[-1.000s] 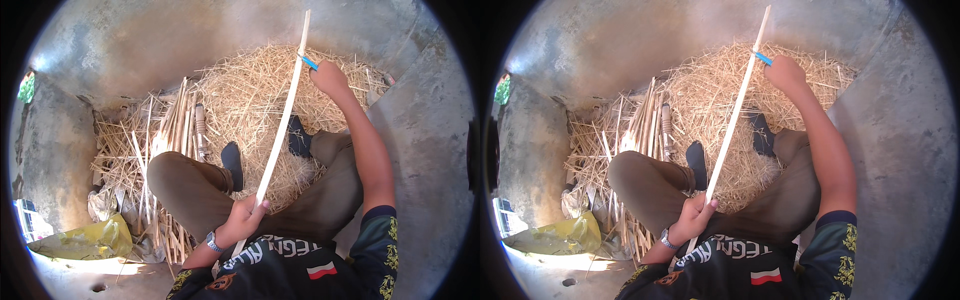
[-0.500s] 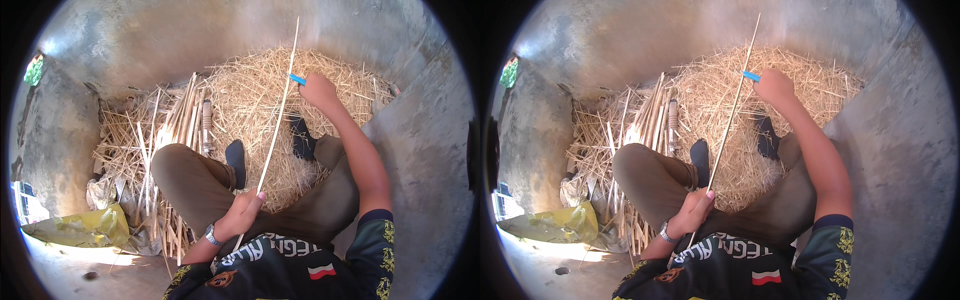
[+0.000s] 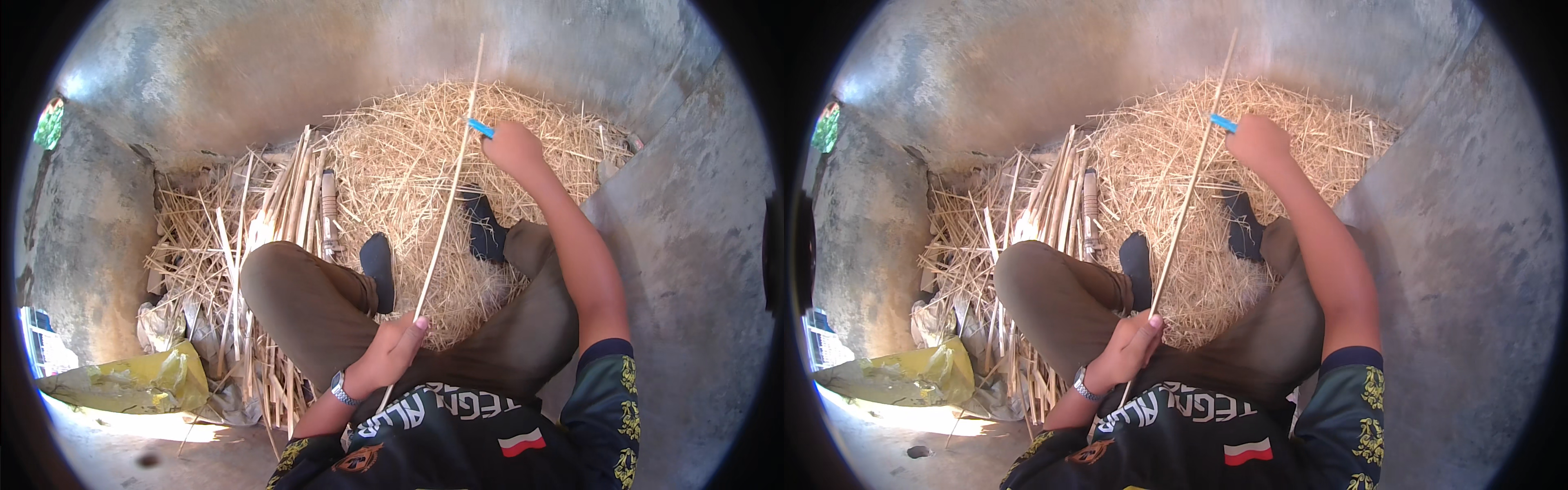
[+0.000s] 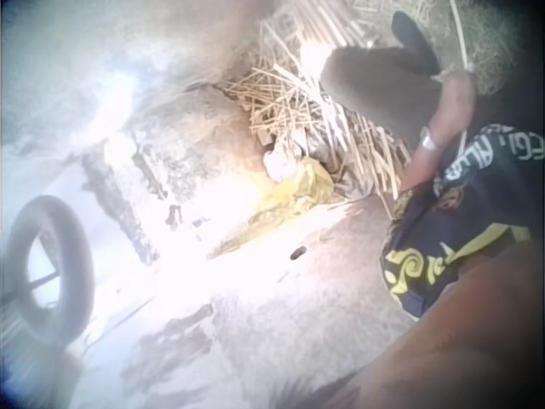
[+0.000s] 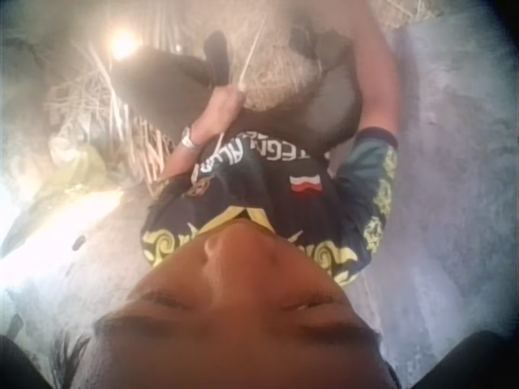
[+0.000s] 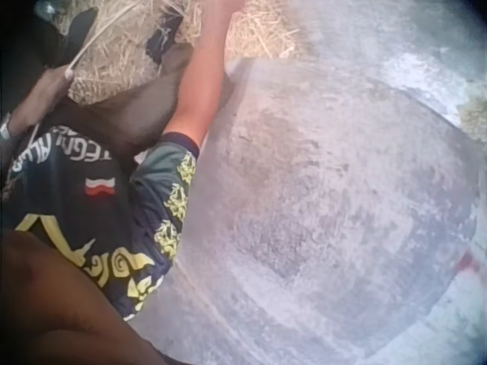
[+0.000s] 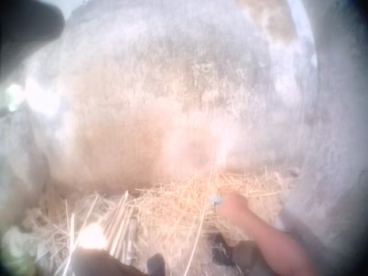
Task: The person sits on a straw-covered floor and uses a utility knife to strip the outer layer of a long bamboo stick. They then switch to a machete to shave and smooth the surface of the bamboo stick, rotating it to work on different sides.
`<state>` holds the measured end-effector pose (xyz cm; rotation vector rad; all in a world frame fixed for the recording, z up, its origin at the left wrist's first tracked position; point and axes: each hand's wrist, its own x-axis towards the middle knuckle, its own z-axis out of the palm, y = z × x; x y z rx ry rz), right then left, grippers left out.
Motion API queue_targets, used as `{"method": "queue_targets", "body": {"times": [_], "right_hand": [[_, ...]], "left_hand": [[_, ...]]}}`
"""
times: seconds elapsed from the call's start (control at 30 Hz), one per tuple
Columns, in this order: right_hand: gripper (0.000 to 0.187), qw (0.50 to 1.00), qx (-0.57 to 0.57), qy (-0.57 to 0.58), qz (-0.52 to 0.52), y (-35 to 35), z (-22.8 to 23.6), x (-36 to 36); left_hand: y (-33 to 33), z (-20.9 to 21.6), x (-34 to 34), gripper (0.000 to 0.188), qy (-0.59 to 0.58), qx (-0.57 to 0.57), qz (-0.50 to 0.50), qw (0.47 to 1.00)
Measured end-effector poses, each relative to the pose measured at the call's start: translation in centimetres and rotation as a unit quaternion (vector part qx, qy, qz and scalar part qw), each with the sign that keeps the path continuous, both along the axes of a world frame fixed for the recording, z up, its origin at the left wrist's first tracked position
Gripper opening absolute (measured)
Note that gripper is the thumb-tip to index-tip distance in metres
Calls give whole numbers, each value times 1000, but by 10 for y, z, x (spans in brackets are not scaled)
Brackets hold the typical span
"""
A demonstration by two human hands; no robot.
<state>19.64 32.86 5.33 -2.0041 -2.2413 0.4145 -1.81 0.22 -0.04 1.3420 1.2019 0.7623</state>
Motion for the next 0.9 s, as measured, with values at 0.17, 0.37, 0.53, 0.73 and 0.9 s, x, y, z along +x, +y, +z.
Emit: {"method": "queue_targets", "body": {"times": [0.17, 0.37, 0.53, 0.73, 0.9], "right_hand": [[24, 994, 38, -51, 93, -31, -4, -28], [25, 999, 10, 36, -24, 16, -7, 12], [28, 997, 26, 33, -61, 17, 24, 23], [28, 997, 41, -8, 60, -29, 19, -8], [28, 996, 21, -6, 85, -33, 24, -17]], "left_hand": [[1, 7, -5, 48, -48, -48, 33, 997], [-2, 7, -3, 47, -66, -57, -43, 995], [0, 7, -1, 46, -109, -33, -92, 989], [-4, 1, -6, 45, -157, -69, -12, 985], [-6, 6, -6, 44, -163, -70, 8, 984]]}}
